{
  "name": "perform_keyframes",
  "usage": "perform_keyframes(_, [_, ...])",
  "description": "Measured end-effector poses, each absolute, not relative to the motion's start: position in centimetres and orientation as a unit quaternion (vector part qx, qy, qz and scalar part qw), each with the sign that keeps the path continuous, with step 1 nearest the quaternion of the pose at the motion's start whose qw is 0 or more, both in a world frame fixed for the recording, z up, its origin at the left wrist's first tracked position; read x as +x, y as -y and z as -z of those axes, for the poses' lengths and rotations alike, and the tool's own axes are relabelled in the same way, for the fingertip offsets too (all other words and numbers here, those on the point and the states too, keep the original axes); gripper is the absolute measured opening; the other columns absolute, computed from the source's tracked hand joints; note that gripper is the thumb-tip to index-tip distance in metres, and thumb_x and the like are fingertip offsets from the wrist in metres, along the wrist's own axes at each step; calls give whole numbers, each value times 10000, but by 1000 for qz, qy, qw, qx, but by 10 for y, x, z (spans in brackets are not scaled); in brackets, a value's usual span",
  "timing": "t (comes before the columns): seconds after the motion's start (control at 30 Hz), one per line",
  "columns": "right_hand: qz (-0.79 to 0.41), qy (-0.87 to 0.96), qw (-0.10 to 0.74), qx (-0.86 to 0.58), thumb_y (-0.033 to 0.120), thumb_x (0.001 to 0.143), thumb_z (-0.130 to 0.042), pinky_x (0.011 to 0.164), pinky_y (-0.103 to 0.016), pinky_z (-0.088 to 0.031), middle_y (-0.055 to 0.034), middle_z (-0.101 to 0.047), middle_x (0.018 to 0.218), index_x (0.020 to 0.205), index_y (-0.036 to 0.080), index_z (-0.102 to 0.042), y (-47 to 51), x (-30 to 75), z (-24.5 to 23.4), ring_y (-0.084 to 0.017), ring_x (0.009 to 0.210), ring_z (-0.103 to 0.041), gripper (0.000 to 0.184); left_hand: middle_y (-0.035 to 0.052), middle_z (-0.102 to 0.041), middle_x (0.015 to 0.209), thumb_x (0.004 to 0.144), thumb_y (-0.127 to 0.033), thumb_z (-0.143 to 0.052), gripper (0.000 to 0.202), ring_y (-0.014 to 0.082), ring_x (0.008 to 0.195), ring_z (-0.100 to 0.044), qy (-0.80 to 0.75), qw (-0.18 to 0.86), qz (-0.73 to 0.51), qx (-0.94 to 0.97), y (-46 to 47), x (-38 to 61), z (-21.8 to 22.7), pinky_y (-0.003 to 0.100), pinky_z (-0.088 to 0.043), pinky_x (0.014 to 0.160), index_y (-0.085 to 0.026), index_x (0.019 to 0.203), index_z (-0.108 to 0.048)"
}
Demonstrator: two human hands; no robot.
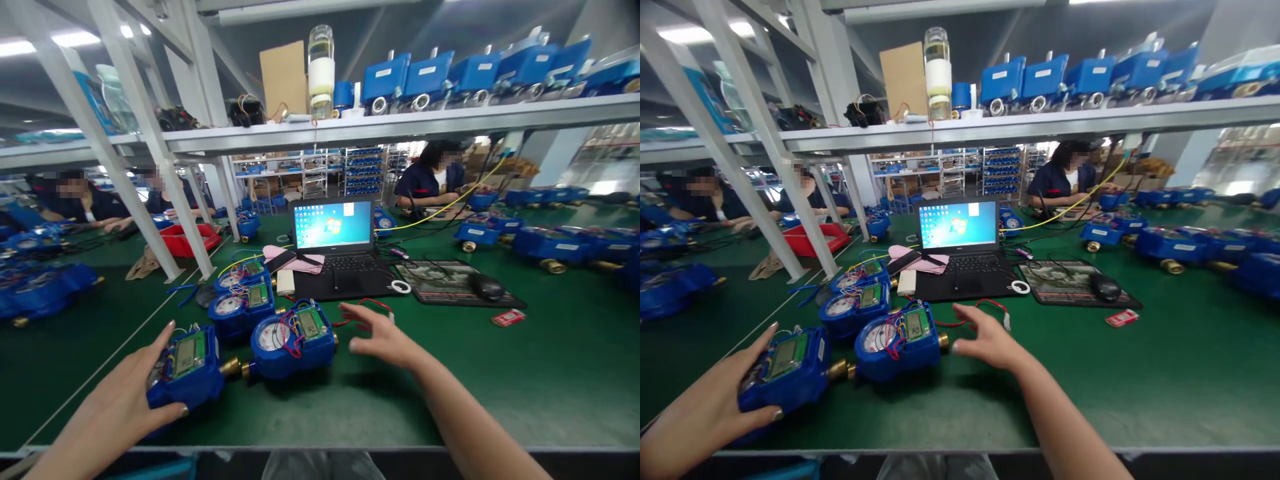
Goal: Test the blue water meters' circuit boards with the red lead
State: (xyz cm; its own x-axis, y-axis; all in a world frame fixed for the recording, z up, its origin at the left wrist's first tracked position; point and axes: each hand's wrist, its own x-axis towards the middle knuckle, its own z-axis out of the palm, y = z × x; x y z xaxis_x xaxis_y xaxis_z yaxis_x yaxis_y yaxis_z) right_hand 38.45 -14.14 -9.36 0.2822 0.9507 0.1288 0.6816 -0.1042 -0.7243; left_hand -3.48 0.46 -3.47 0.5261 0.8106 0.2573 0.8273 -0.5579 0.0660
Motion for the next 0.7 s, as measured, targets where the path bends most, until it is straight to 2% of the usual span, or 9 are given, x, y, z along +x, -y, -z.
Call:
perform_keyframes(0.07, [-143, 488, 327, -797, 349, 862, -546, 933, -405, -462, -152, -612, 1149, 1255, 118, -525, 147, 409, 98, -268, 1064, -598, 457, 148, -576, 1211, 690, -527, -615, 943, 339, 1043, -599, 475, 29, 114, -872, 7, -28, 25, 506, -477, 925, -182, 1461, -198])
perform_keyframes(0.13, [-107, 420, 295, -852, 330, 906, -455, 905, -494, -440, -243, -589, 1087, 1175, 16, -545, 149, 426, 103, -345, 1028, -596, 423, 174, -549, 1245, 685, -536, -605, 948, 344, 1080, -579, 482, 21, 95, -871, 13, -24, 19, 497, -463, 950, -146, 1455, -215])
perform_keyframes(0.2, [-88, 379, 259, -884, 342, 887, -500, 885, -510, -431, -286, -556, 1090, 1140, -21, -553, 149, 433, 109, -388, 1020, -585, 446, 201, -526, 1274, 664, -549, -614, 979, 354, 1118, -557, 487, 15, 76, -870, 16, -23, 16, 491, -447, 977, -111, 1450, -226])
perform_keyframes(0.37, [-82, 376, 222, -896, 224, 851, -527, 846, -406, -440, -205, -581, 1060, 1037, 87, -610, 146, 430, 117, -320, 976, -607, 245, 191, -511, 1316, 679, -531, -618, 967, 361, 1153, -536, 479, 27, 65, -875, 17, -25, 15, 493, -438, 995, -127, 1460, -216])
perform_keyframes(0.47, [-94, 372, 236, -893, 187, 802, -553, 772, -362, -442, -161, -612, 978, 939, 130, -606, 145, 431, 116, -295, 912, -619, 158, 199, -477, 1352, 699, -508, -612, 948, 388, 1189, -503, 487, 29, 62, -871, 24, -19, 7, 548, -413, 1004, -134, 1466, -198])
perform_keyframes(0.53, [-114, 365, 260, -887, 202, 761, -579, 715, -340, -439, -121, -631, 869, 882, 152, -583, 144, 432, 115, -277, 842, -621, 131, 206, -416, 1401, 704, -500, -625, 958, 401, 1255, -435, 491, 27, 82, -867, 34, -7, -2, 582, -371, 1032, -128, 1467, -183])
perform_keyframes(0.6, [-145, 364, 294, -872, 251, 732, -596, 670, -317, -437, -82, -627, 765, 838, 166, -558, 144, 430, 113, -248, 764, -617, 141, 194, -358, 1445, 715, -479, -645, 956, 371, 1316, -367, 470, 14, 123, -874, 49, 15, -9, 557, -342, 1073, -125, 1466, -173])
perform_keyframes(0.67, [-187, 378, 331, -844, 333, 723, -574, 613, -290, -443, -57, -612, 712, 850, 169, -550, 144, 426, 113, -205, 680, -604, 208, 165, -318, 1477, 745, -435, -653, 892, 314, 1350, -332, 419, -8, 152, -895, 64, 42, -13, 512, -322, 1107, -147, 1456, -197])
perform_keyframes(0.7, [-223, 383, 362, -820, 380, 713, -563, 568, -275, -439, -48, -600, 694, 874, 167, -555, 144, 425, 115, -183, 628, -588, 268, 162, -335, 1469, 736, -434, -680, 896, 305, 1351, -333, 397, -14, 152, -905, 70, 57, -12, 521, -301, 1119, -152, 1448, -215])
